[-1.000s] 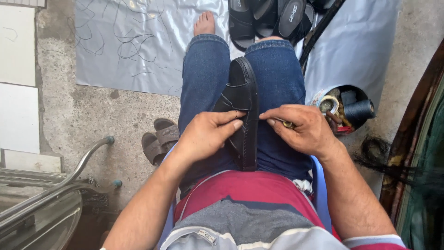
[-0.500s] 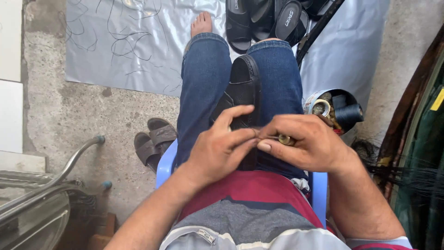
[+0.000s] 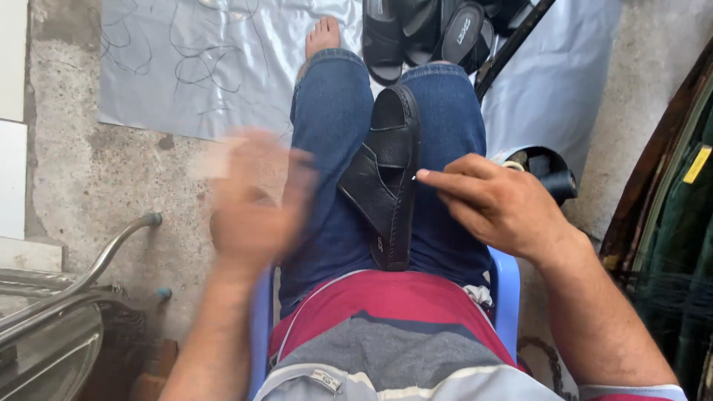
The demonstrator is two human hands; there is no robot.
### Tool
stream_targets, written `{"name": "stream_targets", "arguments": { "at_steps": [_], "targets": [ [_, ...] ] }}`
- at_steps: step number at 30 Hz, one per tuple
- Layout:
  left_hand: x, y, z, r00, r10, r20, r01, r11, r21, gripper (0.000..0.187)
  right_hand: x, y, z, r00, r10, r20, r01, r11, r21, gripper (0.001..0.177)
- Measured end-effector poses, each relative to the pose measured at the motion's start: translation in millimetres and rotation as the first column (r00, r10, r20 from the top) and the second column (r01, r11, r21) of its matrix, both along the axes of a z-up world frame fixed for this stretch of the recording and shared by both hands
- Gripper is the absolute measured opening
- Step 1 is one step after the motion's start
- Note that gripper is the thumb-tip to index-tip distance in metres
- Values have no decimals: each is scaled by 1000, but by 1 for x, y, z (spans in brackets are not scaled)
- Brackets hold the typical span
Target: Hand-stitching a leather sandal using an awl and thread while seated.
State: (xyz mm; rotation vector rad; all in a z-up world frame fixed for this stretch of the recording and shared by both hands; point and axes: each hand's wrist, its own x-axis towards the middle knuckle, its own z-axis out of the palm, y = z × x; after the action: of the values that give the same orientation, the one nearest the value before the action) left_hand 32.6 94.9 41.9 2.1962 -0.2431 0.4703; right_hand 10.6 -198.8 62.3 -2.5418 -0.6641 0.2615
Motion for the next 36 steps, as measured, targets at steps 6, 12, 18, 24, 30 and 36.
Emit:
{"name": "stream_targets", "arguments": {
  "at_steps": [6, 12, 18, 24, 30, 36],
  "targets": [
    [-8, -66, -5, 930, -319, -184, 362, 884, 296, 32, 5, 3, -4, 995, 46, 91, -43, 998, -39, 34],
    [-12, -74, -5, 931, -296, -211, 347, 896, 276, 26, 7, 0, -8, 995, 47, 89, -40, 997, -72, 38],
    [-13, -78, -9, 937, -291, -194, 335, 905, 262, 13, 9, 0, -7, 996, 44, 83, -40, 998, -55, 37],
    [-14, -80, -15, 935, -257, -245, 319, 909, 266, 13, 8, 0, -9, 997, 31, 64, -26, 996, -80, 37],
    [-17, -85, -20, 920, -248, -305, 312, 933, 182, 13, 6, 5, -4, 991, 37, 130, -13, 984, -180, 37],
    [-18, -96, -29, 918, -252, -307, 294, 950, 101, 12, 1, 18, 2, 997, -32, 63, 56, 908, -416, 36]
  ]
}}
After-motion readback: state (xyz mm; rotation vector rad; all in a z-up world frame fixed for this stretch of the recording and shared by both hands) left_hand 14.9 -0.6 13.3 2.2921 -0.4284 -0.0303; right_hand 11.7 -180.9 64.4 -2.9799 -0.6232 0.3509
